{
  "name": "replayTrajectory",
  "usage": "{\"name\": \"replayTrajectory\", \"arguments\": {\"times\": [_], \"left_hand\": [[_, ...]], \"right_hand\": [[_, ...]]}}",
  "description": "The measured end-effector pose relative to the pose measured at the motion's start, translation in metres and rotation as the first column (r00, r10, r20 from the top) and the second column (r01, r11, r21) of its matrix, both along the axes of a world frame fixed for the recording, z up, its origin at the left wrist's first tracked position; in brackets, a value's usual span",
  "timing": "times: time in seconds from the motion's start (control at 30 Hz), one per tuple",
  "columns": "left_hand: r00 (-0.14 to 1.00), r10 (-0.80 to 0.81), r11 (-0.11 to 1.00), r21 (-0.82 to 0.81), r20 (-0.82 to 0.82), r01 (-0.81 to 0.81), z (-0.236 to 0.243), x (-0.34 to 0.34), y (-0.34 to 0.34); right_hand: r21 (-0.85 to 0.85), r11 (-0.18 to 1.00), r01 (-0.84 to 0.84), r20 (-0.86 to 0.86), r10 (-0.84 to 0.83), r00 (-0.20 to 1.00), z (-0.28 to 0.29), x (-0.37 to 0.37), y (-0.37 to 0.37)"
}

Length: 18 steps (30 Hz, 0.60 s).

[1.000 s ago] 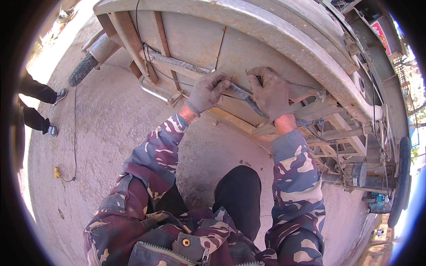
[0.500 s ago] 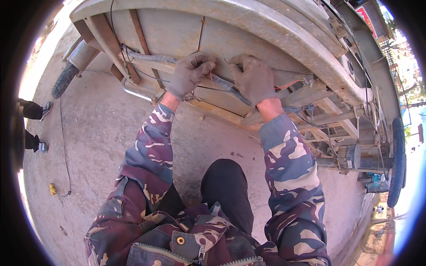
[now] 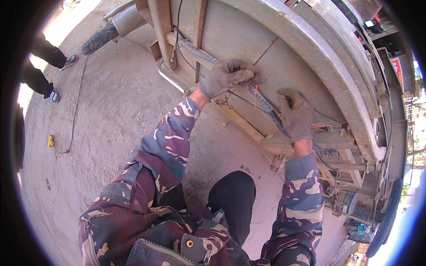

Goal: The person kneels under a vehicle and uses pliers to strip and cut wires. They then twist the wire ends together and wrap the connection with black electrical tape to insulate it.

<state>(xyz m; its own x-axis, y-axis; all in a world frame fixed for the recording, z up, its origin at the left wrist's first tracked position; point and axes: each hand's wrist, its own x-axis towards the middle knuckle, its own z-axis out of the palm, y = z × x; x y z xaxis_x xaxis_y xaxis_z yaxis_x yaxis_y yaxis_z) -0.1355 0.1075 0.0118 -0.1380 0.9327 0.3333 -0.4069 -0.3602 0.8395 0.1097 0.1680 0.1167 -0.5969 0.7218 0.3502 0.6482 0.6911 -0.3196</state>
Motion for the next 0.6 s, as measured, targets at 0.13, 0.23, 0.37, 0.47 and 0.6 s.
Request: {"name": "replayTrajectory", "arguments": {"times": [0.13,0.23,0.37,0.47,0.6], "left_hand": [[0.986,0.124,0.989,0.095,-0.11,-0.114,-0.012,-0.069,-0.043],[0.956,0.161,0.969,0.145,0.245,-0.2,-0.031,-0.148,-0.079],[0.695,0.714,0.678,-0.33,0.086,-0.656,-0.056,-0.222,-0.066],[0.861,0.504,0.696,-0.623,0.071,-0.356,-0.072,-0.226,-0.042],[0.878,0.343,0.825,-0.554,0.333,-0.112,-0.078,-0.216,-0.023]], "right_hand": [[-0.002,1.0,0.006,-0.012,-0.006,1.0,0.0,-0.004,-0.006],[0.151,0.979,-0.138,0.045,0.132,0.99,0.019,-0.005,-0.013],[0.106,0.978,-0.179,-0.009,0.181,0.983,0.05,-0.006,-0.01],[-0.087,0.993,-0.076,-0.028,0.074,0.997,0.061,-0.008,0.0],[0.025,0.993,-0.113,0.056,0.111,0.992,0.058,-0.004,0.001]]}}
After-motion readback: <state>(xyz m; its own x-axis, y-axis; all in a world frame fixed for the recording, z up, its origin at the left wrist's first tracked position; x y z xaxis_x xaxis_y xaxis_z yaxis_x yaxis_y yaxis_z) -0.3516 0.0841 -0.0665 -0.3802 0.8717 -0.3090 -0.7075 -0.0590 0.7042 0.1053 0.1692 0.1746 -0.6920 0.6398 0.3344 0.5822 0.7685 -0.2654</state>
